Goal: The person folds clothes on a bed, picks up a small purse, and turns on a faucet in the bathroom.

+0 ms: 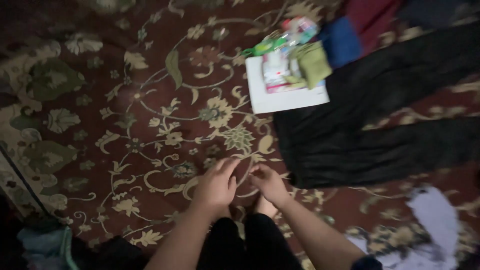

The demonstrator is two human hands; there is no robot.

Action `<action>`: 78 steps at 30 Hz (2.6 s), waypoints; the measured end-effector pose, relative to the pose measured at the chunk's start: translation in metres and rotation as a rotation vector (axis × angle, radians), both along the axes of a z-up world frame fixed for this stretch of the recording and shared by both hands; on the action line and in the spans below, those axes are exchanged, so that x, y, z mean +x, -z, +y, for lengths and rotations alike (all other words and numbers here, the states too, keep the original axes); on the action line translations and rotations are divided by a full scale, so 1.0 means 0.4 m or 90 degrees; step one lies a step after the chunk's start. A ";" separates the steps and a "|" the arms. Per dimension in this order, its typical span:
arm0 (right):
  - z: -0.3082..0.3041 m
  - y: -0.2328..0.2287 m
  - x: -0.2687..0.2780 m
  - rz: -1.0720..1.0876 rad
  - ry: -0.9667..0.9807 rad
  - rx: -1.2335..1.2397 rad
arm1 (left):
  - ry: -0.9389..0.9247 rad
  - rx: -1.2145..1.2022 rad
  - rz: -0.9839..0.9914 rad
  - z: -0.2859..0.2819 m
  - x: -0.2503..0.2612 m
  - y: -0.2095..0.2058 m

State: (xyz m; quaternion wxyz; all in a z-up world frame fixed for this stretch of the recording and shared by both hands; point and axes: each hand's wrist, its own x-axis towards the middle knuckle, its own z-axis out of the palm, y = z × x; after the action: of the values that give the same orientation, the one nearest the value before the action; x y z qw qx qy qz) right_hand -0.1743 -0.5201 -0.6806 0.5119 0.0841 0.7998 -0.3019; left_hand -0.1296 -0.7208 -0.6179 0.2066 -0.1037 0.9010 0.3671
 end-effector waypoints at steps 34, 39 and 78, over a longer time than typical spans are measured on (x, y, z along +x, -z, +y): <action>1.407 -1.726 -0.393 0.240 0.787 -0.395 | -0.234 0.384 0.118 0.950 -0.740 -1.393; 1.562 -1.737 -0.623 0.265 0.721 -0.443 | -0.289 0.371 0.108 1.095 -0.917 -1.480; 2.366 -1.732 -3.024 0.228 0.359 -0.510 | -0.582 0.585 0.195 1.952 -2.810 -1.500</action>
State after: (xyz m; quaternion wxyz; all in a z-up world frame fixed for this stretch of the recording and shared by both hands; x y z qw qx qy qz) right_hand -1.3838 0.4263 0.0120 0.2580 0.0411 0.6429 -0.7200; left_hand -1.2535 0.0601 -0.0181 -0.0769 -0.3235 0.5376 0.7749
